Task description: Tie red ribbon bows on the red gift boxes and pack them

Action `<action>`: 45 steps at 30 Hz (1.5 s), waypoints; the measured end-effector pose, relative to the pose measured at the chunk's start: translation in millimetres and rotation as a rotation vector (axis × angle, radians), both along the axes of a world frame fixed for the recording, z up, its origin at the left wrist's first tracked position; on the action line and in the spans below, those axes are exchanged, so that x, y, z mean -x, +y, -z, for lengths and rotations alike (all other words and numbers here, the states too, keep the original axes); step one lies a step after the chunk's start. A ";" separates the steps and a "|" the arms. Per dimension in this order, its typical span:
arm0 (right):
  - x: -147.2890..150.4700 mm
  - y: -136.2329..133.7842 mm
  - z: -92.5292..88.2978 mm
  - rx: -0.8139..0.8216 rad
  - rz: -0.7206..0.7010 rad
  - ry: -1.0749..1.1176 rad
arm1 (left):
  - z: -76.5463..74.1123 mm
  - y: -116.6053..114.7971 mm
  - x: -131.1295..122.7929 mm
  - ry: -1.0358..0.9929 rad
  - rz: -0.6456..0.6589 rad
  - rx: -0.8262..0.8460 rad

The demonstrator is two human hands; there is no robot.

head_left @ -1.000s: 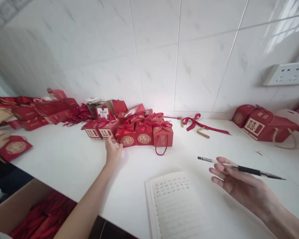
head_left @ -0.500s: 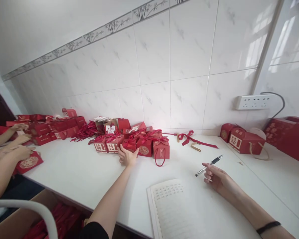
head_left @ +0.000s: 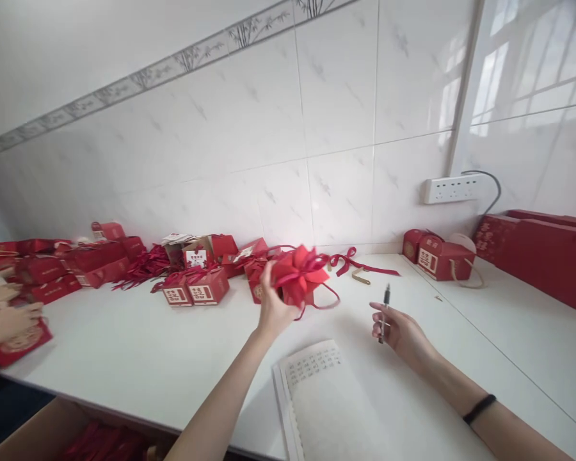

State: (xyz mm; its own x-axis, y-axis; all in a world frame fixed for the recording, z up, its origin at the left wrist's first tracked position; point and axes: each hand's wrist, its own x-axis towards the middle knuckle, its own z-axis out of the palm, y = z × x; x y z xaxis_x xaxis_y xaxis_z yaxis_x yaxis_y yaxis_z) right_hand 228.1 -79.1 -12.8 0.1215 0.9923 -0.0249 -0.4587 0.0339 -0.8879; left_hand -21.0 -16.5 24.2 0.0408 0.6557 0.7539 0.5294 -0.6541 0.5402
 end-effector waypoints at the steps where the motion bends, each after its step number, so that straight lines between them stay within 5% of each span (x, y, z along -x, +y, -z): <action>1: -1.2 -1.3 -0.5 -0.011 0.056 -0.057 | 3.4 1.5 -17.1 0.034 0.096 0.023; 4: -10.4 -2.7 -4.9 -0.074 0.238 -0.159 | 21.3 6.9 -48.8 0.058 0.270 0.089; 9: -26.5 -2.4 -13.4 -0.170 0.302 -0.102 | 44.5 12.6 -49.4 0.212 0.422 0.151; 13: -17.5 -2.6 -16.2 -0.321 0.251 -0.250 | 41.0 11.9 -44.0 0.233 0.476 0.173; 18: 9.0 16.3 -20.4 -0.314 0.304 -0.589 | 35.7 12.1 -44.3 0.218 0.530 0.184; 23: 14.2 31.1 -19.1 -0.302 0.383 -0.582 | 35.4 13.5 -43.0 0.179 0.523 0.283; 30: 5.5 15.7 -17.9 -0.257 0.392 -0.526 | 29.7 8.3 -42.4 0.218 0.559 0.425; 35: 8.0 14.0 -17.6 -0.310 0.447 -0.584 | 21.5 3.6 -40.3 -0.012 0.759 0.662; 41: 12.0 11.0 -16.6 -0.348 0.427 -0.601 | 26.8 -7.3 -58.0 -0.222 0.417 0.654; 45: 10.2 11.5 -14.9 -0.347 0.425 -0.602 | 26.0 -11.6 -61.7 -0.208 0.371 0.673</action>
State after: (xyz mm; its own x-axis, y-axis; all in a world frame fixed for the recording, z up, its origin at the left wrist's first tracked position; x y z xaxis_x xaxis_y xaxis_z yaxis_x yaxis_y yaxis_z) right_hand 217.9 -67.6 2.1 0.3840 0.7977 0.4651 0.2076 0.4162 -0.8852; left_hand 40.7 -28.1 -1.8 0.2476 0.9442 0.2173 0.1860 -0.2665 0.9457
